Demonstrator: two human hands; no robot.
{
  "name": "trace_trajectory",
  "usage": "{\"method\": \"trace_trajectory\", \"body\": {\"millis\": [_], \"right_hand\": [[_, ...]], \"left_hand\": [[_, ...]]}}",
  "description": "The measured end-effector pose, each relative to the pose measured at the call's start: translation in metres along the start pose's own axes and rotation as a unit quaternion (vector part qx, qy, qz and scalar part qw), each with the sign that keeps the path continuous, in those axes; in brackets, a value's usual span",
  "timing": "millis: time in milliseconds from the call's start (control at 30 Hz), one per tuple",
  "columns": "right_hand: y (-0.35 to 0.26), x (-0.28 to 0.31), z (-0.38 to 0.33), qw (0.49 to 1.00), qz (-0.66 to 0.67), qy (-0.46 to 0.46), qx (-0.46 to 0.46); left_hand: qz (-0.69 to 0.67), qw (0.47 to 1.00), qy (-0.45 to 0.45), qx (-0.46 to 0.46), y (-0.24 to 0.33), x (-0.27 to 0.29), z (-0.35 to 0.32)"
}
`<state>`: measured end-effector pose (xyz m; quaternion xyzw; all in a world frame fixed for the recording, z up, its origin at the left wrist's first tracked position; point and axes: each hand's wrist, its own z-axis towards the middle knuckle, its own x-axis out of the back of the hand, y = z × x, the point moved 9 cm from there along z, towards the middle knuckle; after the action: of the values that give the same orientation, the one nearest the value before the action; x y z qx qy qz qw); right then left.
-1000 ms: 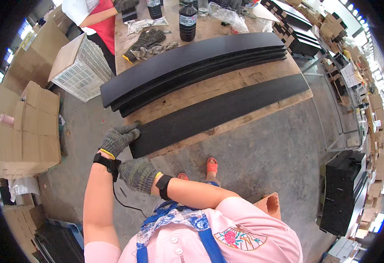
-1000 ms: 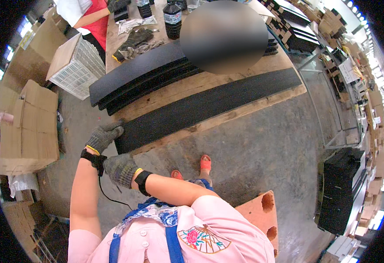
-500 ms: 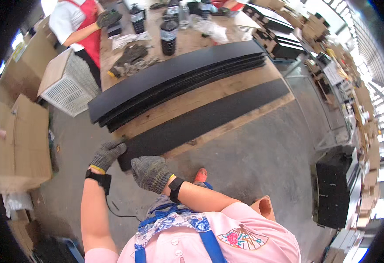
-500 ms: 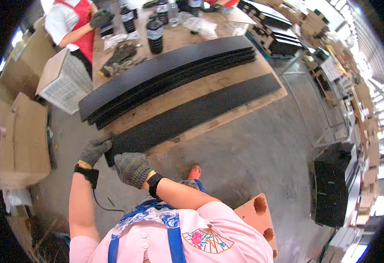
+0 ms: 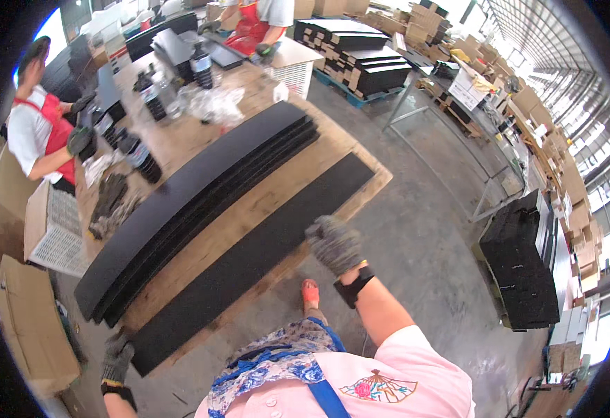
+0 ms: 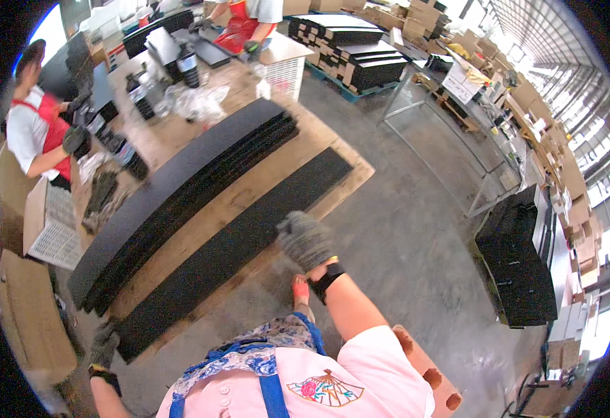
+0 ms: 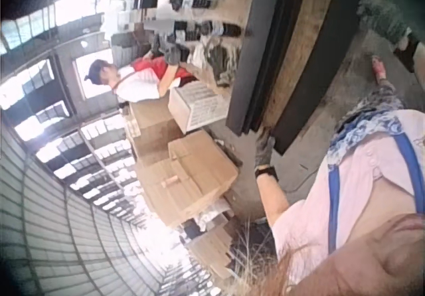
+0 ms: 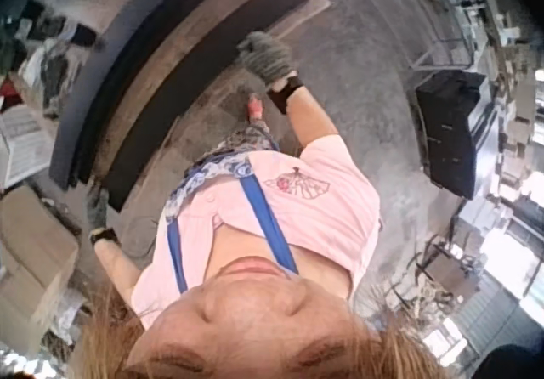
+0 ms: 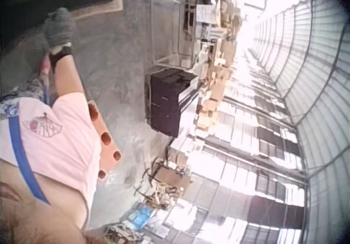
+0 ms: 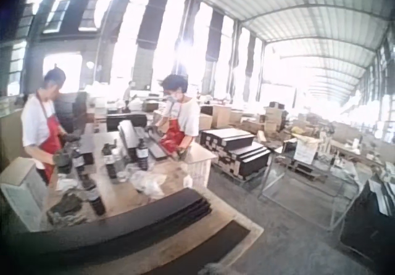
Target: Wiping and inspecting long black furniture panels at a manufacturing workshop table.
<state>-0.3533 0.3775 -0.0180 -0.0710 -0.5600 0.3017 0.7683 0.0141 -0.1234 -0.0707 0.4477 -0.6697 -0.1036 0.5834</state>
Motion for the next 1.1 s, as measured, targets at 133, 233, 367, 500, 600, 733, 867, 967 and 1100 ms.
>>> {"method": "trace_trajectory", "body": {"millis": [133,233,367,500,600,733,867,967,1100], "right_hand": [[0.137,0.033,0.092,0.996,-0.061,0.063,-0.013],[0.217,0.057,0.148,0.982,-0.154,0.054,-0.091],[0.292,0.044,0.167,0.951,0.171,0.040,-0.254],[0.251,0.034,0.161,0.828,0.422,0.005,-0.368],[0.240,0.035,0.152,0.769,0.505,0.043,-0.391],[0.241,0.038,0.147,0.731,0.578,0.126,-0.340],[0.243,0.043,0.139,0.714,0.595,0.158,-0.334],[0.237,0.052,0.133,0.718,0.597,0.159,-0.320],[0.222,0.039,0.123,0.702,0.616,0.172,-0.312]], "left_hand": [[0.282,0.957,0.051,-0.053,0.011,0.016,0.000],[0.478,0.874,0.085,0.001,0.049,0.005,0.024],[0.266,0.945,0.150,-0.117,0.254,-0.099,0.074],[0.409,0.902,0.043,-0.132,0.358,-0.200,0.110],[0.377,0.923,0.022,-0.077,0.352,-0.213,0.127],[0.342,0.932,0.022,-0.117,0.352,-0.202,0.126],[0.322,0.935,0.028,-0.148,0.365,-0.178,0.114],[0.325,0.925,0.055,-0.189,0.385,-0.138,0.103],[0.360,0.885,0.158,-0.248,0.418,-0.069,0.100]]}}
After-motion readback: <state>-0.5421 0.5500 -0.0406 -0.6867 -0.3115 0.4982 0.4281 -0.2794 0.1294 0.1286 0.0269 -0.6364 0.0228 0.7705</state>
